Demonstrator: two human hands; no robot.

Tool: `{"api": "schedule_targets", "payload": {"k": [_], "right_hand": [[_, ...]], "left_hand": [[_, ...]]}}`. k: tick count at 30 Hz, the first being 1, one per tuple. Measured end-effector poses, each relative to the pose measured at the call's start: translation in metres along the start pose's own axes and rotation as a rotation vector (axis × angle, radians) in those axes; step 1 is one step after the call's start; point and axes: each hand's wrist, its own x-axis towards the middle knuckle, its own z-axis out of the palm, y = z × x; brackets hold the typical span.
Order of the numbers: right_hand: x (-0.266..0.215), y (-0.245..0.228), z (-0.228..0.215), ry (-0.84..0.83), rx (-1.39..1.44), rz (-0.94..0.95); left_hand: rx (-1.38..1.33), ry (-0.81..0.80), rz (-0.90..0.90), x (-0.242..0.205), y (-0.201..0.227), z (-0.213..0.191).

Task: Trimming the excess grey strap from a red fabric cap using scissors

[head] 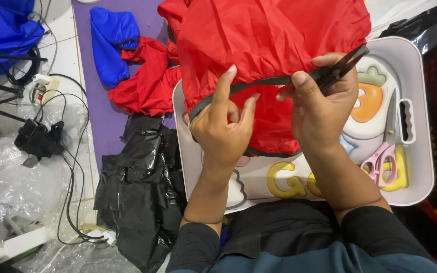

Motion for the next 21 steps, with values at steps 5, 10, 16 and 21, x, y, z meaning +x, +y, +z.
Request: {"api": "schedule_targets", "payload": {"k": [5, 10, 16, 21], "right_hand": [[-0.001, -0.003, 0.002, 0.015, -0.01, 0.043], [0.001, -0.004, 0.005, 0.013, -0.018, 0.063], [0.001, -0.004, 0.004, 0.021, 0.016, 0.138], [0.003, 0.001, -0.003, -0.025, 0.016, 0.164]], "left_hand": [[0.13, 0.097, -0.064, -0.01, -0.025, 0.015], [0.049, 0.213, -0.096, -0.007, -0.026, 0.012], [-0.349, 0.252, -0.293, -0.003, -0.004, 0.009], [-1.076, 0.235, -0.599, -0.018, -0.002, 0.015]]}}
